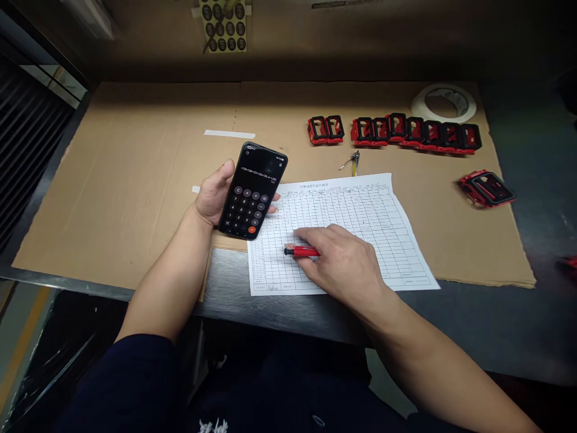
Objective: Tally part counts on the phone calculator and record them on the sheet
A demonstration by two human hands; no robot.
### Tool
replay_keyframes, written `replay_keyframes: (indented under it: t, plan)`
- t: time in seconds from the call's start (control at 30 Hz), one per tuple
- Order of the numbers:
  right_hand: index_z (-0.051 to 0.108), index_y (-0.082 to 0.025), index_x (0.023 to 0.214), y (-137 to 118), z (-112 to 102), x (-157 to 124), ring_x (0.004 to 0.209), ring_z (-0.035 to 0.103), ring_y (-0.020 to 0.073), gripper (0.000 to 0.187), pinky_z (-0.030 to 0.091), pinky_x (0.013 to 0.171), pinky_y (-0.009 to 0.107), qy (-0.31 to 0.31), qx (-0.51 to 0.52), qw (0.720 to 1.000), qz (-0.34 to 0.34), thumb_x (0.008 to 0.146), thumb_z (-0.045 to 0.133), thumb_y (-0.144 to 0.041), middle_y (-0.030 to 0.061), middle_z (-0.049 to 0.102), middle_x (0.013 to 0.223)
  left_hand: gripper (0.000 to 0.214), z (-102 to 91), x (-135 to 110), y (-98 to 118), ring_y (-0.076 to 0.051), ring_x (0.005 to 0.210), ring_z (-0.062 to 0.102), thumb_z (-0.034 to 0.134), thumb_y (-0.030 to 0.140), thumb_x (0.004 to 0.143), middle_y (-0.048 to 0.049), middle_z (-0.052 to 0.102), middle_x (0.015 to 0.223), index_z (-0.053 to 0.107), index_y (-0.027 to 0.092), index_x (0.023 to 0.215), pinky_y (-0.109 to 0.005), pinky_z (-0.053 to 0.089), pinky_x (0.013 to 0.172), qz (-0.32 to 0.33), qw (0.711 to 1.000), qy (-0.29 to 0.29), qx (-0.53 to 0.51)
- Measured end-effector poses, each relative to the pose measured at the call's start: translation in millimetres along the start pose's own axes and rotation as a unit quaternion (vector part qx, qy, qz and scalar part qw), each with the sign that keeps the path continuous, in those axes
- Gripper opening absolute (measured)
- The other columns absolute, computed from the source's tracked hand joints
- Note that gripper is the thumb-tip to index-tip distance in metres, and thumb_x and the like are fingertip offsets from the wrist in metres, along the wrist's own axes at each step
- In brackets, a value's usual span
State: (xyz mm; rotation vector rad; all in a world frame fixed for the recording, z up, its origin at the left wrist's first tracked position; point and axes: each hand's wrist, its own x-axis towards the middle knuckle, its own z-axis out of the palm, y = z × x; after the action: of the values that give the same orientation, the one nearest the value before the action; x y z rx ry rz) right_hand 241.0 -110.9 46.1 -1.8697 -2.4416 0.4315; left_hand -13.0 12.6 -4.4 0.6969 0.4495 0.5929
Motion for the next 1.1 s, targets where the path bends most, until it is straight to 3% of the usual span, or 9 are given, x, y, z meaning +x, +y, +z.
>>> replay_keyframes:
  t: [0.2,0.4,0.57,0.67,0.8,0.9,0.97,1.03,1.1]
  plan:
    - [0.078,-0.024,0.121,0,1,1,0.102,0.072,0.0278,0.035,0.051,0.066,0.035,-0.003,0.001,1.0,0.004,0.09,0.063,-0.027,0.0041,0.082,0.108,0.087,2.9,0,-1,-0.035,0.105,0.08,0.048,0.086,0.09,-0.0193,0.079,0.12,0.068,0.013,0.135,-0.051,0.061,0.099,0.01,1.0,-0.006,-0.005]
    - [0.081,-0.024,0.113,0,1,3,0.095,0.072,0.0274,0.03,0.046,0.062,0.033,-0.007,-0.004,1.0,0.001,0.087,0.066,-0.027,0.0059,0.081,0.099,0.089,6.4,0,0,-0.036,0.104,0.079,0.042,0.085,0.093,-0.0222,0.078,0.12,0.064,0.01,0.137,-0.054,0.059,0.102,0.005,1.0,0.016,-0.01]
    - [0.082,-0.023,0.109,3,7,0,0.087,0.071,0.0261,0.028,0.042,0.058,0.032,0.047,-0.005,0.999,-0.02,0.082,0.071,-0.026,0.0057,0.079,0.087,0.09,5.6,0,0,-0.038,0.105,0.079,0.044,0.084,0.093,-0.0229,0.077,0.123,0.064,0.01,0.138,-0.055,0.06,0.1,0.007,1.0,0.013,-0.014]
    - [0.082,-0.021,0.103,7,14,-1,0.08,0.07,0.0239,0.024,0.039,0.054,0.032,0.133,0.004,0.989,-0.057,0.082,0.071,-0.024,0.0044,0.078,0.081,0.091,4.8,0,0,-0.038,0.106,0.079,0.044,0.084,0.093,-0.0236,0.077,0.123,0.063,0.009,0.139,-0.055,0.06,0.1,0.007,1.0,0.021,-0.01]
    - [0.078,-0.02,0.091,10,16,0,0.066,0.064,0.0186,0.012,0.042,0.054,0.033,0.286,0.062,0.949,-0.12,0.095,0.068,-0.023,0.0004,0.075,0.073,0.09,3.0,0,1,-0.038,0.108,0.078,0.046,0.085,0.091,-0.0219,0.077,0.123,0.063,0.011,0.14,-0.053,0.061,0.098,-0.002,1.0,0.015,-0.004]
    - [0.074,-0.021,0.087,11,12,0,0.063,0.064,0.0163,0.019,0.048,0.06,0.032,0.378,0.156,0.895,-0.179,0.1,0.062,-0.018,0.0004,0.075,0.073,0.09,1.6,-1,1,-0.039,0.109,0.078,0.044,0.083,0.093,-0.0221,0.076,0.125,0.062,0.011,0.142,-0.055,0.06,0.1,-0.004,1.0,0.013,-0.004]
    - [0.075,-0.024,0.093,12,10,-2,0.068,0.068,0.0196,0.024,0.052,0.065,0.036,0.434,0.218,0.852,-0.194,0.106,0.054,-0.026,0.0028,0.076,0.078,0.09,1.0,-1,1,-0.039,0.109,0.078,0.041,0.082,0.094,-0.0225,0.076,0.125,0.06,0.01,0.145,-0.057,0.06,0.1,-0.006,1.0,0.013,-0.004]
    - [0.077,-0.028,0.094,13,9,-3,0.072,0.07,0.0239,0.04,0.054,0.067,0.042,0.473,0.278,0.819,-0.17,0.11,0.045,-0.045,0.0044,0.074,0.076,0.09,0.7,-1,2,-0.039,0.108,0.078,0.037,0.081,0.096,-0.0226,0.076,0.126,0.058,0.01,0.147,-0.057,0.06,0.098,-0.009,1.0,0.015,-0.003]
    - [0.078,-0.029,0.086,12,12,-4,0.064,0.065,0.0233,0.057,0.051,0.059,0.041,0.465,0.372,0.796,-0.104,0.109,0.037,-0.062,0.0046,0.067,0.068,0.09,0.6,-1,2,-0.039,0.107,0.078,0.035,0.081,0.096,-0.0223,0.076,0.125,0.059,0.01,0.146,-0.056,0.061,0.096,-0.011,1.0,0.015,-0.002]
